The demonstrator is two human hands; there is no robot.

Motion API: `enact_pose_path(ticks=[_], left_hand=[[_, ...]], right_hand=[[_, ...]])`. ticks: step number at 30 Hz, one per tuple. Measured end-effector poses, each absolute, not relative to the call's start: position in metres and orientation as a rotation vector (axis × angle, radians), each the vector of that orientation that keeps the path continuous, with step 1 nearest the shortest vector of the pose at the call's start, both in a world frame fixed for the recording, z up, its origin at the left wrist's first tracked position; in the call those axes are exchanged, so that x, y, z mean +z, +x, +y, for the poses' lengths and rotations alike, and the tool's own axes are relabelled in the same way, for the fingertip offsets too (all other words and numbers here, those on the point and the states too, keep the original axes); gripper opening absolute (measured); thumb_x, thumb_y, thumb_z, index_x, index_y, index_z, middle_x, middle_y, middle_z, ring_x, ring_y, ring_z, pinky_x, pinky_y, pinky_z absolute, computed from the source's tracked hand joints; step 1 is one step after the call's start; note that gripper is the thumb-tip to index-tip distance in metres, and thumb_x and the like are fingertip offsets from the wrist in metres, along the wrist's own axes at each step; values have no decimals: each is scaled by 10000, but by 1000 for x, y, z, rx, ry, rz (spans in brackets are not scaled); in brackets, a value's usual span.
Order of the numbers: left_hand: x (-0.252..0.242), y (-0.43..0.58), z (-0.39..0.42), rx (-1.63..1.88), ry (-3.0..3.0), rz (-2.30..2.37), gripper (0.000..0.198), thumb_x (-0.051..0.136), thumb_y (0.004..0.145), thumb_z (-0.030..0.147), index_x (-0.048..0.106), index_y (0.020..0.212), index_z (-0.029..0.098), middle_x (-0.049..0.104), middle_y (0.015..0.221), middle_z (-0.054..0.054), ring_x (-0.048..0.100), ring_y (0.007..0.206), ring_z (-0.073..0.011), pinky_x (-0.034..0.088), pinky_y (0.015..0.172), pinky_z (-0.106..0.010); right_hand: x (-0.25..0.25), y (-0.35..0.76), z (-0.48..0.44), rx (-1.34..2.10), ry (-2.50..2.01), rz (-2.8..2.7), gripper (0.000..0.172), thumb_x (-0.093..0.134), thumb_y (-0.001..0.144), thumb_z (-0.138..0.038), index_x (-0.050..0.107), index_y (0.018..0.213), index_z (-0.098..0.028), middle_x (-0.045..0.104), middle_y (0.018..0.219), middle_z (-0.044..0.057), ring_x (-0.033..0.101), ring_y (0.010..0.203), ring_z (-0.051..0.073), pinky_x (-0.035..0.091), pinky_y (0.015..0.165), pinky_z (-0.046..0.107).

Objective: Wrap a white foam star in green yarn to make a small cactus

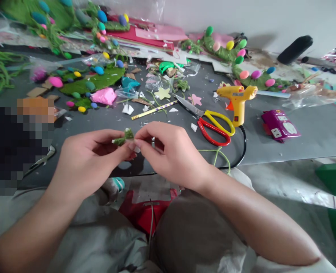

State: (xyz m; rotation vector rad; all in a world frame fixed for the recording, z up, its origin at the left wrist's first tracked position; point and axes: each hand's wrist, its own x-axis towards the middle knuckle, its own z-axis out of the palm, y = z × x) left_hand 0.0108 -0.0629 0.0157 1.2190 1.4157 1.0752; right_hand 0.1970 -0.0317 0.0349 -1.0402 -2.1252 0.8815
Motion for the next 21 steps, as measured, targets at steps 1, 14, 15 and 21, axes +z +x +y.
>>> enact_pose_path(ticks=[1, 14, 15, 21], left_hand=[[14, 10, -62, 1099, 1154, 1362, 102, 825, 803, 279, 813, 878, 210, 759, 730, -10, 695, 653, -139, 545, 572, -198], [17, 6, -59, 1162, 655, 913, 28, 846, 783, 180, 819, 784, 190, 745, 712, 4, 690, 632, -72, 572, 607, -108], [16, 5, -59, 1146, 649, 891, 26, 845, 786, 185, 822, 793, 193, 751, 724, 1, 696, 639, -75, 574, 607, -108], [13, -3, -61, 1010, 803, 863, 66, 824, 820, 190, 830, 870, 232, 765, 727, -2, 701, 642, -91, 578, 606, -130]], right_hand=[[35, 198, -32, 795, -963, -2184, 117, 592, 967, -160, 709, 961, -155, 694, 843, 19, 567, 692, 100, 460, 627, 234], [38, 205, -32, 628, -783, -2255, 139, 575, 952, -72, 680, 980, -158, 662, 897, 42, 594, 785, 118, 504, 718, 254], [38, 205, -31, 672, -800, -2236, 137, 586, 946, -69, 683, 967, -163, 661, 874, 31, 586, 761, 111, 496, 694, 247], [34, 215, -16, 726, -711, -2289, 156, 571, 963, -90, 699, 998, -172, 698, 933, 45, 625, 824, 130, 512, 738, 270]])
